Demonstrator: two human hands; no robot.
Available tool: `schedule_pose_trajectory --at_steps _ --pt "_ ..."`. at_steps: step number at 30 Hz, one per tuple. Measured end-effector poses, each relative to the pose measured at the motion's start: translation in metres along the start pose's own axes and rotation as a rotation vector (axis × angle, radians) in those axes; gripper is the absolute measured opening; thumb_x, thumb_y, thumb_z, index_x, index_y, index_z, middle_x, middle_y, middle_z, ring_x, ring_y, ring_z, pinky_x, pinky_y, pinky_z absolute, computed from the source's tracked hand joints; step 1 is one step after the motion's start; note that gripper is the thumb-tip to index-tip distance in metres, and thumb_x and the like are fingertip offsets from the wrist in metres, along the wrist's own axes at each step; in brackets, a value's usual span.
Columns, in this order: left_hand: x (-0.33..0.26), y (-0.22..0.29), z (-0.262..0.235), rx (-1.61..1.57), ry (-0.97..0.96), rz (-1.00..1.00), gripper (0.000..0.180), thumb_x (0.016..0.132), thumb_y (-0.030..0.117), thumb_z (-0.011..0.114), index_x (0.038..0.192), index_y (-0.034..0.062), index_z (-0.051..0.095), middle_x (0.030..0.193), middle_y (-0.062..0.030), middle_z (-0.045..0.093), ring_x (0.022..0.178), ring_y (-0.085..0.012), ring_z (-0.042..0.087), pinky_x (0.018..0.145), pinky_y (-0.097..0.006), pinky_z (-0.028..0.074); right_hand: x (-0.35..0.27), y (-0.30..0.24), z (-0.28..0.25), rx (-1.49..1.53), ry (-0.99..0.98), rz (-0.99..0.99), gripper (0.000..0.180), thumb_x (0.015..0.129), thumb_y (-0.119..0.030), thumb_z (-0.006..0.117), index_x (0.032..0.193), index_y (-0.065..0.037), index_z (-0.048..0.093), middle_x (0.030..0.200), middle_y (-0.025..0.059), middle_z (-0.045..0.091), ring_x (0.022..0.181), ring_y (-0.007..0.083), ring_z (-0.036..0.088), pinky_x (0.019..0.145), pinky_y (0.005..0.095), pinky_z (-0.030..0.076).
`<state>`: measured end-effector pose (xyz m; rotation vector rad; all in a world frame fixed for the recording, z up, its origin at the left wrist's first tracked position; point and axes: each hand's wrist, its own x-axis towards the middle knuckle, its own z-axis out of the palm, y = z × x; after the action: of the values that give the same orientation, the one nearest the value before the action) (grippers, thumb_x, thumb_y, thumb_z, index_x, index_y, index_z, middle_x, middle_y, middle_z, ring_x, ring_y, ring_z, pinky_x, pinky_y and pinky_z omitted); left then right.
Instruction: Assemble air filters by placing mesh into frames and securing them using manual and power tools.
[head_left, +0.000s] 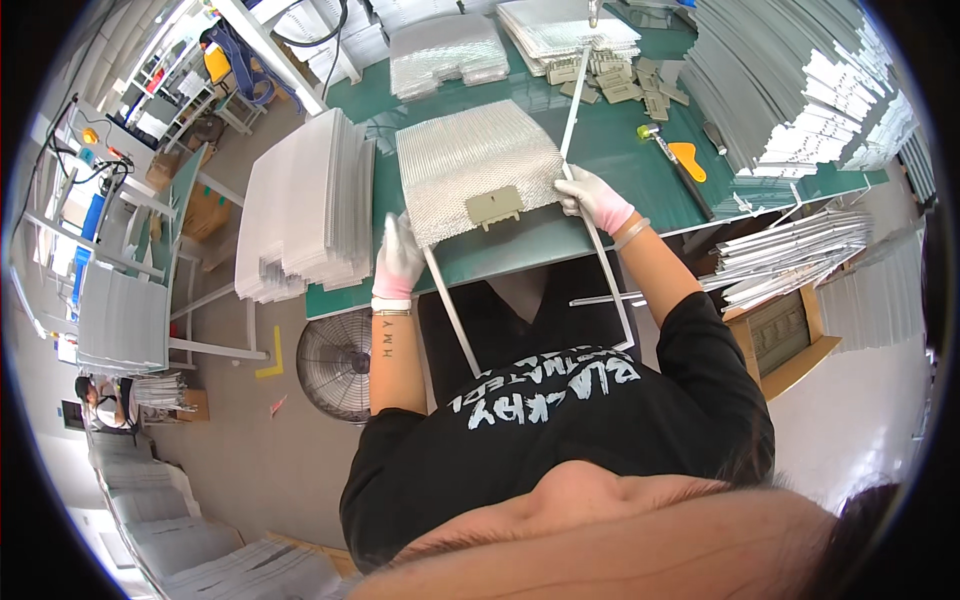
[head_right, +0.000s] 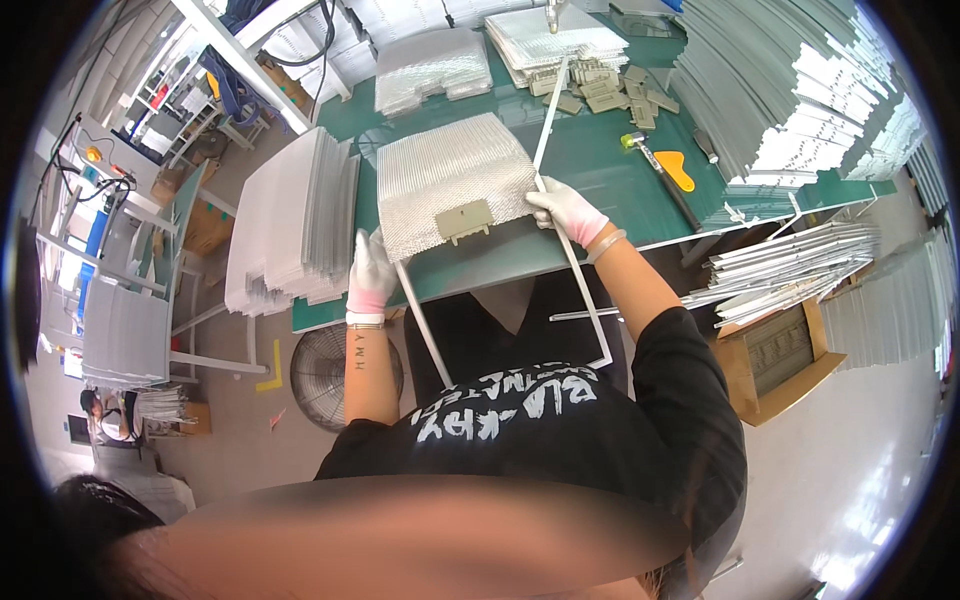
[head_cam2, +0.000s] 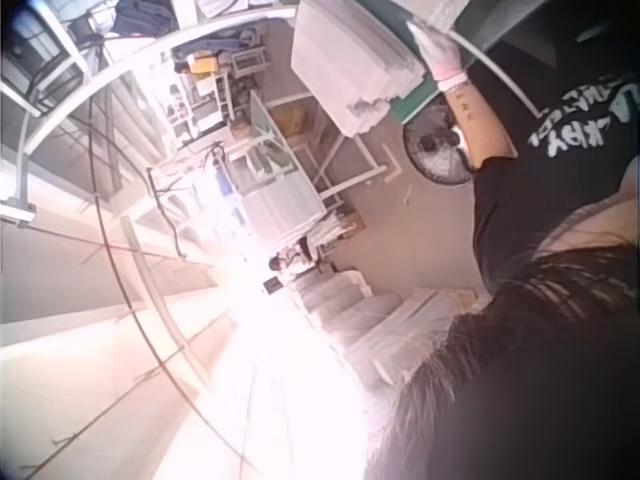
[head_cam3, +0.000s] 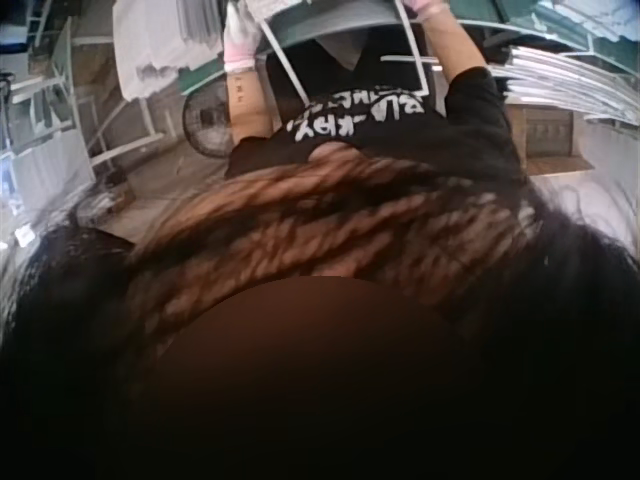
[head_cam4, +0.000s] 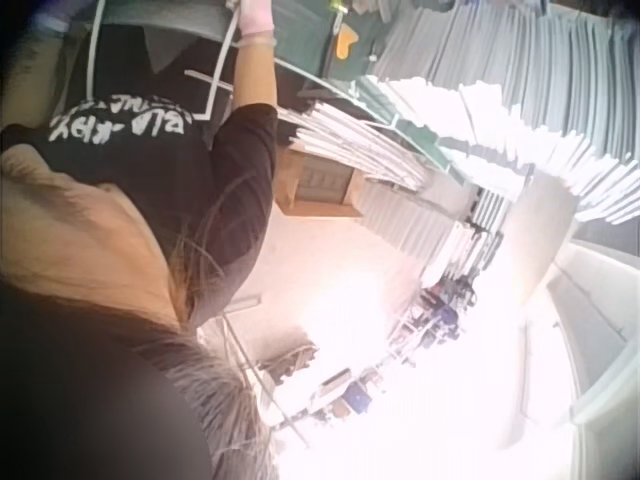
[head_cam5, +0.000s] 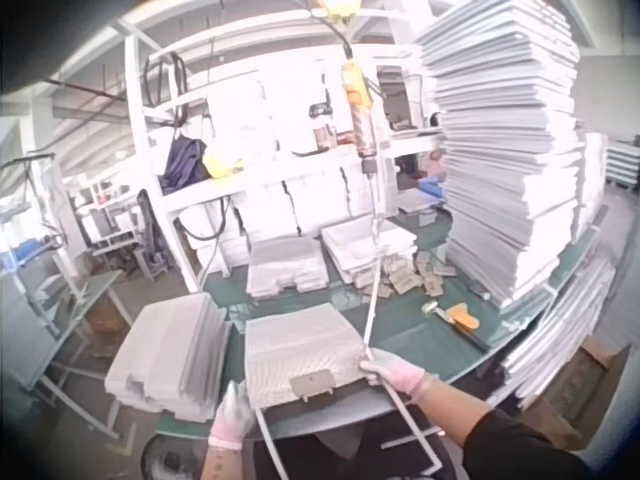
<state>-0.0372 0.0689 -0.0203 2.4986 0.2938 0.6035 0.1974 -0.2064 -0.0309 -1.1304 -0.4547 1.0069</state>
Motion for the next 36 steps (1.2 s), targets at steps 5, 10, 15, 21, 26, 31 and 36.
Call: schedule_pose_trajectory --at_steps 5,10,15,21,26,31,36 --pt "-0.001 0.024 -0.016 -1.177 -0.032 -0.299 0.047 0.090 0.002 0.063 0.134 -0.0028 0.047 0.116 -0.0070 0.063 0.099 -0.0128 0.062 0.085 -0.029 0.054 -0.031 -0.017 0.008 0.044 0.061 -0.146 0.024 0.096 -0.012 0.057 0.115 -0.006 0.046 0.079 -0.0021 0.045 0.056 0.0058 0.039 0.049 0.0222 0.034" --pt "0.003 0.085 -0.025 -1.018 0.192 -0.271 0.054 0.089 -0.002 0.063 0.138 -0.0078 0.043 0.120 -0.0132 0.063 0.100 -0.0124 0.063 0.084 -0.031 0.056 -0.063 -0.034 0.009 0.030 0.113 -0.268 0.035 0.097 -0.012 0.055 0.130 -0.005 0.044 0.082 -0.0020 0.046 0.058 0.0067 0.038 0.052 0.0231 0.033" --pt "-0.012 0.113 -0.036 -0.997 0.286 -0.069 0.081 0.090 -0.009 0.048 0.157 0.0079 0.005 0.121 -0.0075 0.050 0.077 -0.0066 0.038 0.071 -0.016 0.037 -0.082 -0.051 0.027 -0.022 0.062 -0.370 0.034 0.096 -0.011 0.054 0.128 -0.003 0.045 0.077 -0.0022 0.047 0.059 0.0066 0.039 0.053 0.0228 0.034" --pt "-0.044 0.105 -0.056 -1.255 0.476 -0.141 0.021 0.098 0.002 0.048 0.115 -0.0048 0.058 0.100 -0.0022 0.062 0.085 -0.0047 0.053 0.082 -0.022 0.044 -0.111 -0.074 0.069 -0.146 0.042 -0.504 0.039 0.094 -0.007 0.055 0.130 0.000 0.045 0.085 -0.0024 0.051 0.067 0.0054 0.044 0.060 0.0215 0.039" --pt "-0.009 0.108 -0.094 -0.798 0.496 0.136 0.048 0.099 0.018 0.030 0.135 -0.0124 0.041 0.132 -0.0220 0.053 0.120 -0.0273 0.054 0.103 -0.038 0.042 -0.095 -0.112 0.097 -0.347 0.113 -0.838 0.046 0.091 -0.003 0.053 0.136 0.003 0.045 0.113 0.0004 0.055 0.088 0.0036 0.048 0.077 0.0216 0.044" --pt "0.081 0.110 -0.135 -0.638 0.398 0.190 0.029 0.101 0.016 0.051 0.118 -0.0065 0.058 0.084 -0.0014 0.063 0.069 -0.0057 0.054 0.062 -0.021 0.042 -0.050 -0.164 0.095 -0.325 0.323 -0.903 0.008 0.090 -0.009 0.065 0.091 -0.003 0.059 0.074 -0.0092 0.049 0.067 0.0005 0.040 0.060 0.0195 0.036" --pt "0.114 0.116 -0.110 -0.948 0.471 0.064 0.022 0.087 -0.003 0.066 0.109 -0.0039 0.063 0.082 0.0027 0.063 0.067 -0.0025 0.053 0.060 -0.018 0.043 -0.027 -0.162 0.095 -0.448 0.544 -0.960 0.021 0.087 -0.011 0.071 0.077 -0.006 0.053 0.063 -0.0098 0.039 0.058 0.0010 0.031 0.050 0.0220 0.028"
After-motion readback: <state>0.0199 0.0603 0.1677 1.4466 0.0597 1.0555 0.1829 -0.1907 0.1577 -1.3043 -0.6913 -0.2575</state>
